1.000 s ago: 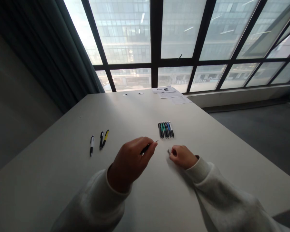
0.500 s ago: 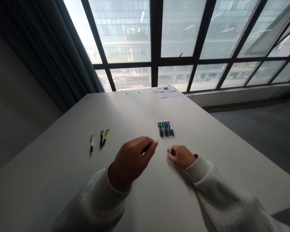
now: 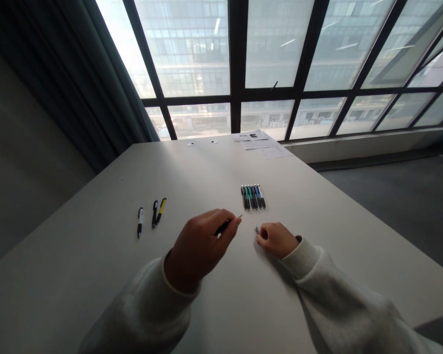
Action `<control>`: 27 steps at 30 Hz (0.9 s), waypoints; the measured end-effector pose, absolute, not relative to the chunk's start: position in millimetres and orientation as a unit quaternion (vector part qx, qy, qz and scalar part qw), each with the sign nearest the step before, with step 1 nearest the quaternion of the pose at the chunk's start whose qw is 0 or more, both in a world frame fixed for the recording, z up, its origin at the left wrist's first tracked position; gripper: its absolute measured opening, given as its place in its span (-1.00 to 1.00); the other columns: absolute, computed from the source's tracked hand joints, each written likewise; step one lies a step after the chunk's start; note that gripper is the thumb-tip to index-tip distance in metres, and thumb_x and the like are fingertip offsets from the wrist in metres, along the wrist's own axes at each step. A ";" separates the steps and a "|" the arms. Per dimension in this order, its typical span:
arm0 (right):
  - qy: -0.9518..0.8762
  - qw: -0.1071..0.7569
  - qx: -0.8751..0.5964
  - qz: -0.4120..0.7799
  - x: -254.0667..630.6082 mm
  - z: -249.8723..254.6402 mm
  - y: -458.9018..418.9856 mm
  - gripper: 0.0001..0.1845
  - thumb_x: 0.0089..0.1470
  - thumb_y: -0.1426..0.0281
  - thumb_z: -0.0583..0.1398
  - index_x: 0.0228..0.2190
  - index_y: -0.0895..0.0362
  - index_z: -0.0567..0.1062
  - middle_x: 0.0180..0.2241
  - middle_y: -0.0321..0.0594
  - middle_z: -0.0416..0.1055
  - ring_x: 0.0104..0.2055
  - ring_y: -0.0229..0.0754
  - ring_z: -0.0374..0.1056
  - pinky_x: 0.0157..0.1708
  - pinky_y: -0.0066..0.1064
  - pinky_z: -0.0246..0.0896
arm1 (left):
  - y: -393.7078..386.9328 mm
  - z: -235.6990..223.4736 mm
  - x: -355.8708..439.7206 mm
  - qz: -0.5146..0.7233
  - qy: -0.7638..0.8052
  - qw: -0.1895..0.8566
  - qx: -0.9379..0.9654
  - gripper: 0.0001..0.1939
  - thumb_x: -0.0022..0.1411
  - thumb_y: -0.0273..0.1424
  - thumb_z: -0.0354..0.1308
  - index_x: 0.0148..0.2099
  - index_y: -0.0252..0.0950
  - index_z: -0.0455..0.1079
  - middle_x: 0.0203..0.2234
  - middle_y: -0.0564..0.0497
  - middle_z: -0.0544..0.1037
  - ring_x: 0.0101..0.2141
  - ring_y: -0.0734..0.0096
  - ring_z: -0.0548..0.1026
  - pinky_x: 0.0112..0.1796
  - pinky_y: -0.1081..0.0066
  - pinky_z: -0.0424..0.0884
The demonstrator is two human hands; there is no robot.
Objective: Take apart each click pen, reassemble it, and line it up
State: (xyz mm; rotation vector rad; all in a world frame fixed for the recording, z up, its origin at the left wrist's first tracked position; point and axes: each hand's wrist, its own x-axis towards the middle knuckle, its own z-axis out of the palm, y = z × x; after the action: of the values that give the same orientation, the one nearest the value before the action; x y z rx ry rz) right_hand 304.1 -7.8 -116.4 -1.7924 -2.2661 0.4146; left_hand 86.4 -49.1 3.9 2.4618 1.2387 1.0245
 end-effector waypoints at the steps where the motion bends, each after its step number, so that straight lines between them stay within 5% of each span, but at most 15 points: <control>1: -0.772 0.111 -0.610 0.141 304.0 -116.2 -8.0 -0.83 0.00 0.39 0.16 -0.57 0.15 0.48 -0.50 -0.15 0.53 -0.46 -0.20 0.36 -0.43 -0.42 0.04 | -49.0 4.1 86.4 0.347 0.419 0.102 0.833 -0.79 0.33 -0.34 0.04 -0.34 -0.29 0.40 -0.51 0.05 0.49 -0.49 0.48 0.39 -0.39 0.44 0.24; 12: -0.772 0.122 -0.607 0.147 304.1 -115.4 -8.4 -0.82 -0.02 0.40 0.17 -0.60 0.15 0.46 -0.53 -0.16 0.51 -0.49 -0.21 0.33 -0.44 -0.41 0.05 | -48.8 2.2 85.2 0.350 0.417 0.102 0.833 -0.79 0.33 -0.33 0.04 -0.33 -0.28 0.40 -0.51 0.04 0.49 -0.50 0.48 0.39 -0.40 0.44 0.25; 17: -0.751 0.253 -0.582 0.184 303.0 -97.8 -14.0 -0.75 0.02 0.37 0.18 -0.64 0.14 0.38 -0.61 -0.26 0.39 -0.56 -0.28 0.22 -0.48 -0.42 0.07 | -50.2 4.5 86.7 0.355 0.418 0.130 0.826 -0.77 0.33 -0.33 0.03 -0.34 -0.29 0.41 -0.51 0.04 0.50 -0.50 0.49 0.38 -0.40 0.45 0.26; 22: -0.632 0.444 -0.416 0.480 290.4 -63.0 -38.3 -0.72 0.07 0.20 0.23 -0.48 0.14 0.38 -0.66 -0.38 0.30 -0.66 -0.33 0.18 -0.66 -0.49 0.08 | -56.6 4.3 94.6 0.380 0.416 0.301 0.769 -0.74 0.32 -0.26 0.05 -0.34 -0.29 0.41 -0.62 0.12 0.41 -0.61 0.60 0.30 -0.55 0.54 0.22; 27: -0.565 0.518 -0.319 0.557 268.4 -38.9 -59.0 -0.77 0.04 0.26 0.30 -0.43 0.16 0.44 -0.68 -0.36 0.35 -0.70 -0.35 0.20 -0.74 -0.53 0.06 | -60.9 -2.9 105.3 0.404 0.391 0.543 0.624 -0.66 0.30 -0.12 0.04 -0.18 -0.31 0.41 -0.69 0.17 0.38 -0.81 0.69 0.16 -0.78 0.61 0.01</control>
State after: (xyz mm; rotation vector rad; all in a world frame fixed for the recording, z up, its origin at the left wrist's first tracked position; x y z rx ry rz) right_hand 268.4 -59.0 -38.9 -0.7655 -1.3562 1.3375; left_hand 105.3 -60.9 -2.9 1.4817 0.9275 0.9598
